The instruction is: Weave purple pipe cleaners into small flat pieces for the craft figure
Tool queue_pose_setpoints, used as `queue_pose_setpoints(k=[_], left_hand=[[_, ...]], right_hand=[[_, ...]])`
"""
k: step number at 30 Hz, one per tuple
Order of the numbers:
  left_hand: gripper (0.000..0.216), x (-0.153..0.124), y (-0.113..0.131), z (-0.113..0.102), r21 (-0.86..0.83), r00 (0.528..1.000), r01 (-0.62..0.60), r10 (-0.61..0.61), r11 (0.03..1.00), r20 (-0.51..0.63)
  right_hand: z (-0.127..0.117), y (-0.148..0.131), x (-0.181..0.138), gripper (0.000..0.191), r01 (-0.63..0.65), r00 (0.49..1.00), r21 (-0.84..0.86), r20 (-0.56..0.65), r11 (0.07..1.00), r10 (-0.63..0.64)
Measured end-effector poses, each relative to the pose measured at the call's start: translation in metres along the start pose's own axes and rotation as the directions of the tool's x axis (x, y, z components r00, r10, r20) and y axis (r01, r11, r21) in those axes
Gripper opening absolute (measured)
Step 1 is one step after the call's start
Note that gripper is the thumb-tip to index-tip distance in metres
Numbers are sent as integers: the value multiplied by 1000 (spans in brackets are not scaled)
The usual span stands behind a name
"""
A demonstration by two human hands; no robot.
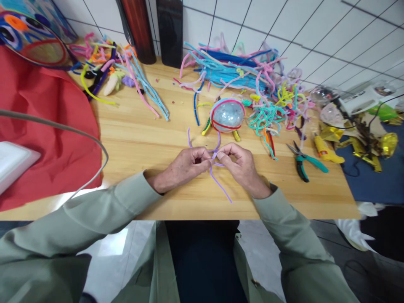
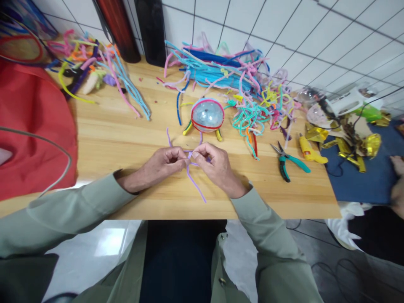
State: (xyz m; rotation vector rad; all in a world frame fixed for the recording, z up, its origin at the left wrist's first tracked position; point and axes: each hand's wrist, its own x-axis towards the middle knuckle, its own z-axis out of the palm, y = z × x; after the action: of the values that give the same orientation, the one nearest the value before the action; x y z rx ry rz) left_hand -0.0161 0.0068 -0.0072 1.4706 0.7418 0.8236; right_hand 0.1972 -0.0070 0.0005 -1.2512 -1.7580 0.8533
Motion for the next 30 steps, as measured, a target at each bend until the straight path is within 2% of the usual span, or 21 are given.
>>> queue_pose_setpoints(k=[3, 5, 7, 9, 13, 18, 22, 25, 30], left_hand=[[31, 1, 2, -2, -53, 997, 67, -70, 996, -44], [28, 3, 1, -5, -135, 990, 107, -119, 985, -80], [27, 5, 0, -6, -233, 984, 112, -140, 966, -109], [28, 7, -2, -7, -302, 981, 98, -144, 948, -132], [29, 8, -4, -7, -330, 981, 89, -141, 940, -136], [27, 6, -2, -6, -288, 985, 104, -139, 952, -105], [26, 6, 4, -5, -247, 986, 107, -134, 963, -95], [28, 6, 7, -5, -239, 987, 107, -133, 965, -95], [20, 5, 9, -5, -238, 986, 135, -155, 962, -67]], right_hand=[[-3, 0, -1, 10, 69, 997, -11, -33, 998, -70], [-5, 1, 0, 7, 180, 979, -95, -81, 979, -188], [-6, 2, 0, 13, 317, 938, -208, -79, 926, -339], [-6, 5, -1, 22, 440, 886, -275, -24, 855, -464], [-2, 7, -2, 23, 568, 806, -340, 46, 749, -590], [0, 3, -1, 13, 593, 766, -446, 56, 671, -640], [1, 1, -1, 18, 604, 761, -456, 86, 654, -643], [3, 3, -3, 23, 599, 770, -460, 106, 656, -629], [4, 8, -3, 16, 557, 797, -441, 44, 704, -603]])
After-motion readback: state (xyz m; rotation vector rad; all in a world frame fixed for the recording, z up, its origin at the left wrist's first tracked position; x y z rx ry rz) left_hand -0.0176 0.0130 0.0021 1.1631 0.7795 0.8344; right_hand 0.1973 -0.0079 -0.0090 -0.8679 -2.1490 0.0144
